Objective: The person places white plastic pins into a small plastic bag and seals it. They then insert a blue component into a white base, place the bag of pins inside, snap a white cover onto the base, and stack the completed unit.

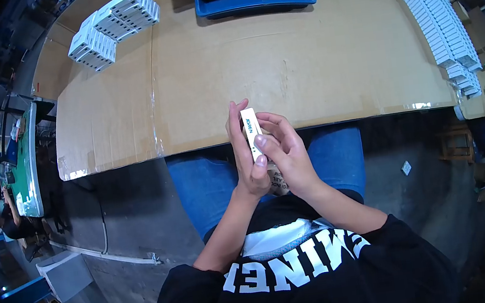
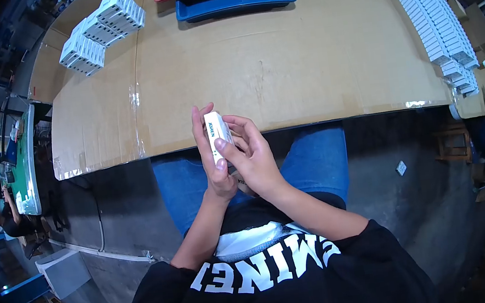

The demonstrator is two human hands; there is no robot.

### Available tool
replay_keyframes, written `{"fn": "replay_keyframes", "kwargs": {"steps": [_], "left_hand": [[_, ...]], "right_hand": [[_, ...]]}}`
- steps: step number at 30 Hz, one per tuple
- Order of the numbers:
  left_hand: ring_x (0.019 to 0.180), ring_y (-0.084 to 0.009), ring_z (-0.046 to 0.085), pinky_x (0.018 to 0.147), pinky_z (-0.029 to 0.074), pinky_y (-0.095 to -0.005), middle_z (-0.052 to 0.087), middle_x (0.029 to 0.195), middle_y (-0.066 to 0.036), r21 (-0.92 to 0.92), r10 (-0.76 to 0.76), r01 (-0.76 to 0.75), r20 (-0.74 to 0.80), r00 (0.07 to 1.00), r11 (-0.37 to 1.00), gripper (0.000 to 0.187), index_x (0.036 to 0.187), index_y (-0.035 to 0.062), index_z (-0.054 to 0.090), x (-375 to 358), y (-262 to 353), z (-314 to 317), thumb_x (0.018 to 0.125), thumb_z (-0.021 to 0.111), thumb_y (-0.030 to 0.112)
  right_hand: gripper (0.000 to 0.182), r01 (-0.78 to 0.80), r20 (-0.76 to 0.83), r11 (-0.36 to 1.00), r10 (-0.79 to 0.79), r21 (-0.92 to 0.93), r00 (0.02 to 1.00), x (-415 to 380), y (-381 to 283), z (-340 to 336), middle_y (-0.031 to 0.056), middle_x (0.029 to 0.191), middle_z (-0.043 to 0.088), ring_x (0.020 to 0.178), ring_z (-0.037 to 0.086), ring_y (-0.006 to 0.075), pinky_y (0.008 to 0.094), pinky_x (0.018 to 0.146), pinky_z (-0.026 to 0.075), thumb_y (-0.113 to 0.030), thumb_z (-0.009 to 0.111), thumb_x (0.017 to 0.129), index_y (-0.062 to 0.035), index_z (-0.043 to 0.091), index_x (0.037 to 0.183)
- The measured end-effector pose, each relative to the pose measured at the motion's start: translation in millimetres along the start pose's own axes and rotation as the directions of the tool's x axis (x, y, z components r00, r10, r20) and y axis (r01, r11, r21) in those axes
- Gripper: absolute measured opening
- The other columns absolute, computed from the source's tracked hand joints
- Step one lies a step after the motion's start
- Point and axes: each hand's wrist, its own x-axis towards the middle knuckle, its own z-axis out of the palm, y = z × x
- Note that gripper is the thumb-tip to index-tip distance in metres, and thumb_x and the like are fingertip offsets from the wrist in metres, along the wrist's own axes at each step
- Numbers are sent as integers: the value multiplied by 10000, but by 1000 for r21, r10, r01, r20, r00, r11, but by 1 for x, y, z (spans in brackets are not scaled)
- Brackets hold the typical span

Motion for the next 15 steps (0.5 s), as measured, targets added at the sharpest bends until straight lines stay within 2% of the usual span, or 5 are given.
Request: {"fn": "replay_keyframes", "kwargs": {"steps": [3, 5, 6, 8, 15], "left_hand": [[1387, -310, 441, 1146, 365, -430, 348, 1571, -221, -4, 38, -38, -58, 998, 999, 1125, 1643, -8, 146, -2, 0, 2, 882, 503, 740], [1247, -314, 523, 1073, 418, -422, 474, 1387, -227, 223, 172, -151, -79, 982, 963, 977, 1535, -71, 345, 0, 9, 3, 947, 453, 702], [1247, -314, 523, 1073, 418, -422, 474, 1387, -227, 220, 170, -149, -80, 982, 964, 977, 1535, -71, 345, -1, 7, 3, 947, 453, 702], [1284, -280, 497, 1093, 400, -407, 455, 1422, -196, 127, 42, -25, -136, 990, 992, 1109, 1452, -96, 396, -5, 3, 2, 904, 381, 868], [1162, -243, 538, 1002, 441, -381, 510, 1286, -161, 44, 68, -62, -155, 986, 997, 930, 1344, -74, 481, -7, -2, 4, 930, 348, 748]], "right_hand": [[576, 11, 0, 996, -11, 83, 1000, -1, 4, 3, 195, 1443, 550, 1289, 586, 207, 336, 1075, 481, -127, 659, 1023, 31, 410, 1518], [617, 26, 17, 991, -28, 132, 999, -2, 6, 4, 215, 1414, 562, 1303, 582, 213, 324, 1071, 491, -84, 662, 1020, 38, 366, 1547], [628, 35, 35, 995, -38, 98, 999, -3, 6, 4, 215, 1408, 573, 1290, 589, 207, 323, 1071, 492, -72, 654, 1022, 42, 358, 1564], [638, 40, 58, 997, -44, 62, 997, -5, 9, 3, 214, 1402, 585, 1277, 595, 200, 322, 1070, 492, -59, 645, 1024, 46, 351, 1581], [536, 85, 27, 992, -82, -89, 996, -12, 23, -4, 159, 1443, 593, 1249, 591, 155, 290, 1063, 473, -74, 597, 1048, 32, 443, 1550]]}}
